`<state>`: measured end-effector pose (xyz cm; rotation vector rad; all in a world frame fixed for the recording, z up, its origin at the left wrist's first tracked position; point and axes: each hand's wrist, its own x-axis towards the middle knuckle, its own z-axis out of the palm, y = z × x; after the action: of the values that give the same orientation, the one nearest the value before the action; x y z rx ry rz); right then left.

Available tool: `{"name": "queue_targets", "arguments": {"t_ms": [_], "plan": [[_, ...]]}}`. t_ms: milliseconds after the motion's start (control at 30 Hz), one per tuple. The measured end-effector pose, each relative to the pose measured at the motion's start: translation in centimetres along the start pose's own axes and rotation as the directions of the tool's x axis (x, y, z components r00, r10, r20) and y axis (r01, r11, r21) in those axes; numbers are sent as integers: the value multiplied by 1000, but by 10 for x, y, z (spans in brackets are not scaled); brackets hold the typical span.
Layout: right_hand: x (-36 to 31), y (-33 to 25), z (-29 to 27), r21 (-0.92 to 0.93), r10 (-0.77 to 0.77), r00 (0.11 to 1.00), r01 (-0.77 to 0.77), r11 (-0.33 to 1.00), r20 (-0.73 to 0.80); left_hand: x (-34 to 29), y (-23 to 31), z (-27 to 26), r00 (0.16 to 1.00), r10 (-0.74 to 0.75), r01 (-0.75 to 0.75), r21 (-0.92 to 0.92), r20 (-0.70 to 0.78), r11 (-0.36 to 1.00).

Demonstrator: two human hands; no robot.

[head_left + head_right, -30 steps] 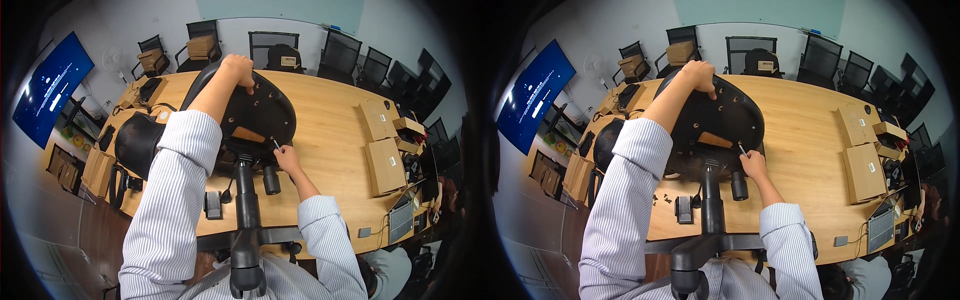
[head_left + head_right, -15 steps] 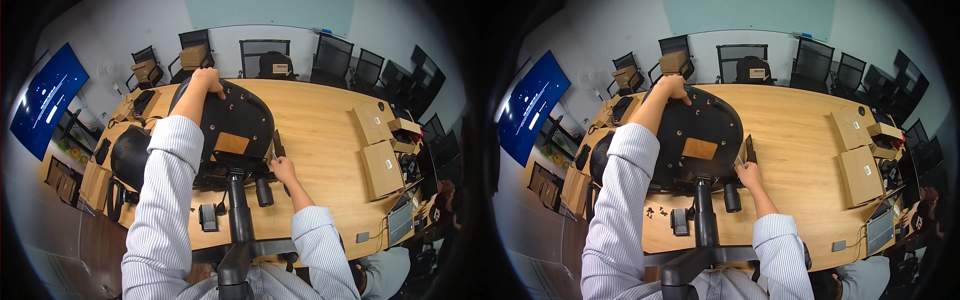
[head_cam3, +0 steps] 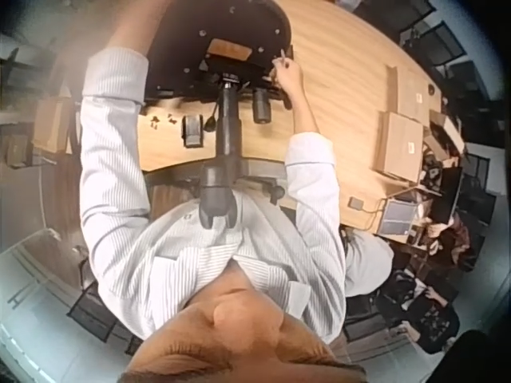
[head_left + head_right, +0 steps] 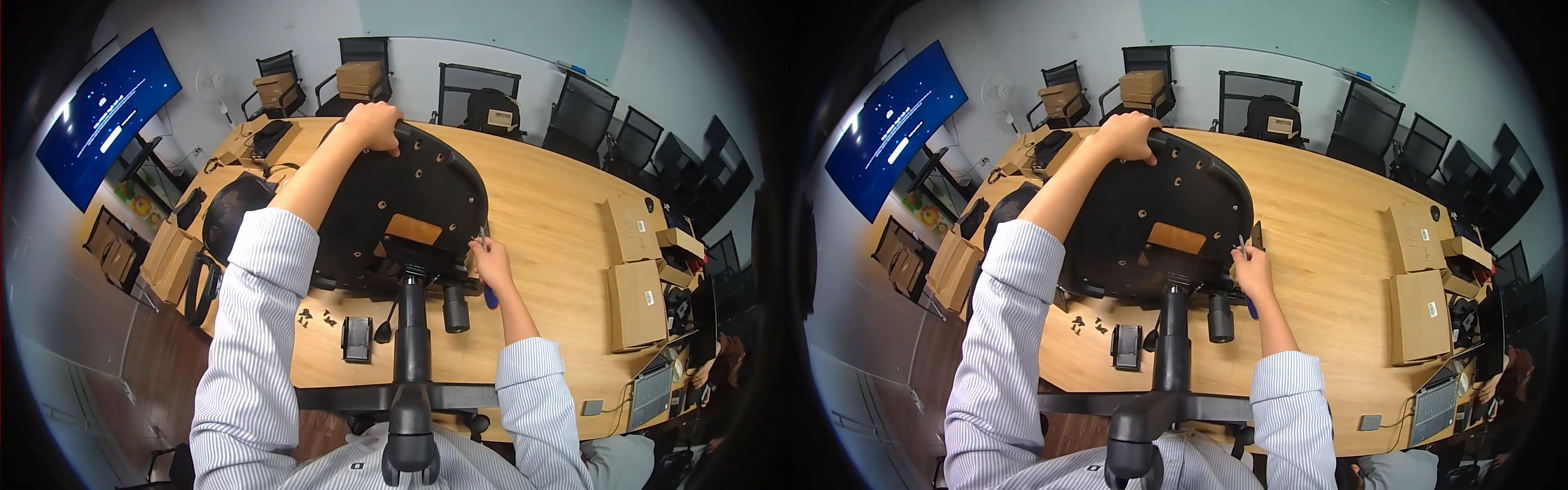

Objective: Dismantle or repair an office chair by removing screws from the seat base and frame.

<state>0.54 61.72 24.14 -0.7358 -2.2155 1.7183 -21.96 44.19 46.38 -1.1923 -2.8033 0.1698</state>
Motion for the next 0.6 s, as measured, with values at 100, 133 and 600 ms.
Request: {"name": "queue_targets", "arguments": {"t_ms": [100, 133, 600], "plan": [[0, -10, 1, 8, 14, 999, -14, 1000, -34, -9, -17, 2, 996, -89, 88, -46, -13, 995], [0, -18, 0, 58, 50, 999, -49, 997, -19, -10, -24, 4, 991, -136, 136, -80, 1, 987], [-4, -1, 50, -274, -80, 996, 85, 958, 30, -53, -112, 39, 981, -184, 164, -234, -64, 958]]}}
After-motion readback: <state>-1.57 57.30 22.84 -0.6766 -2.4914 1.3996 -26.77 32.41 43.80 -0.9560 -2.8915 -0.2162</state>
